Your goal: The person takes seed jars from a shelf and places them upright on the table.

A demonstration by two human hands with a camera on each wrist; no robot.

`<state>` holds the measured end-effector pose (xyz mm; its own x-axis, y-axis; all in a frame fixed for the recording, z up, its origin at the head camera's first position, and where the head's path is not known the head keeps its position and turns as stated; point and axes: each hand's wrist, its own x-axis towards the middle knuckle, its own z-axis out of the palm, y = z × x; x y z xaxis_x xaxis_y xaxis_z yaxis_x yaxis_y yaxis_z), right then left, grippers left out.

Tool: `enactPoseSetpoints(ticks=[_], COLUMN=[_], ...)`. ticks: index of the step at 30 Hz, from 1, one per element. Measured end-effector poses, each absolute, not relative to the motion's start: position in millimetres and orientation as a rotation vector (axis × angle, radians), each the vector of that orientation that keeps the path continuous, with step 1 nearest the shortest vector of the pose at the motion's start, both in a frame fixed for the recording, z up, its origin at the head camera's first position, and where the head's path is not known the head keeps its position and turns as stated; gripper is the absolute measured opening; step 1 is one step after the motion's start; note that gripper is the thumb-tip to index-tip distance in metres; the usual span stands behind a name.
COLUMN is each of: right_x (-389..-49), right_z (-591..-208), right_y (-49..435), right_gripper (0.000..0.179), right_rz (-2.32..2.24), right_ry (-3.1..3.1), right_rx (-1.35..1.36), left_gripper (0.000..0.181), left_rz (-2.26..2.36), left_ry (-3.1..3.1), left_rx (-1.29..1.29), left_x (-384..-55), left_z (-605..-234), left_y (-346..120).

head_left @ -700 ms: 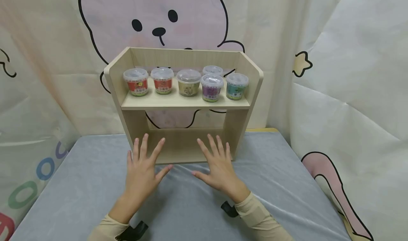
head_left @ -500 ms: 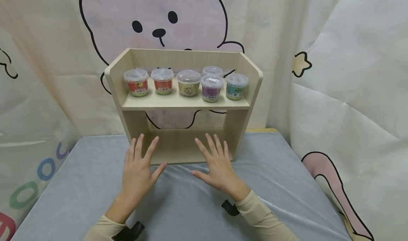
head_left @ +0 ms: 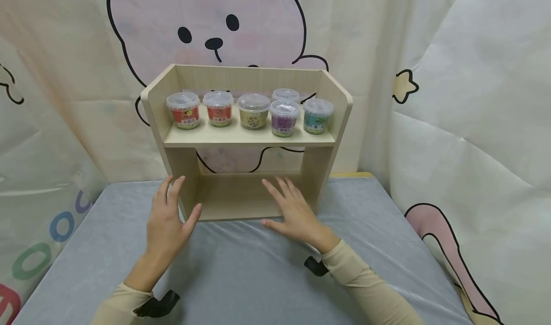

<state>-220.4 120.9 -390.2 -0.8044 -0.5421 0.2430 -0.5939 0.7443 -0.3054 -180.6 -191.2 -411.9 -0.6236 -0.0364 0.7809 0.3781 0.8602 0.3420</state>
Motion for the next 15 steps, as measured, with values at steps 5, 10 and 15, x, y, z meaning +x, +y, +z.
enactPoseSetpoints(ticks=[5,10,15], right_x=[-222.8,-226.9,-228.1], right_z=[-375.6,-363.1,-350.5], right_y=[124.3,121.9,117.9], right_gripper=[0.095,0.094,0.091], right_rz=[0.603,0.687,0.805], right_ry=[-2.785,-2.717,-2.686], right_rx=[0.934,0.992,1.017], left_gripper=[0.077,0.076,0.078], left_rz=[-0.695,-0.850,-1.010], left_ry=[-2.161,-2.134,-2.165], left_rx=[-0.224,-0.243,-0.257], left_x=[-183.1,-189.8,-199.4], left_z=[-406.0,-401.0,-398.2], left_y=[-201.6,-215.5,-223.8])
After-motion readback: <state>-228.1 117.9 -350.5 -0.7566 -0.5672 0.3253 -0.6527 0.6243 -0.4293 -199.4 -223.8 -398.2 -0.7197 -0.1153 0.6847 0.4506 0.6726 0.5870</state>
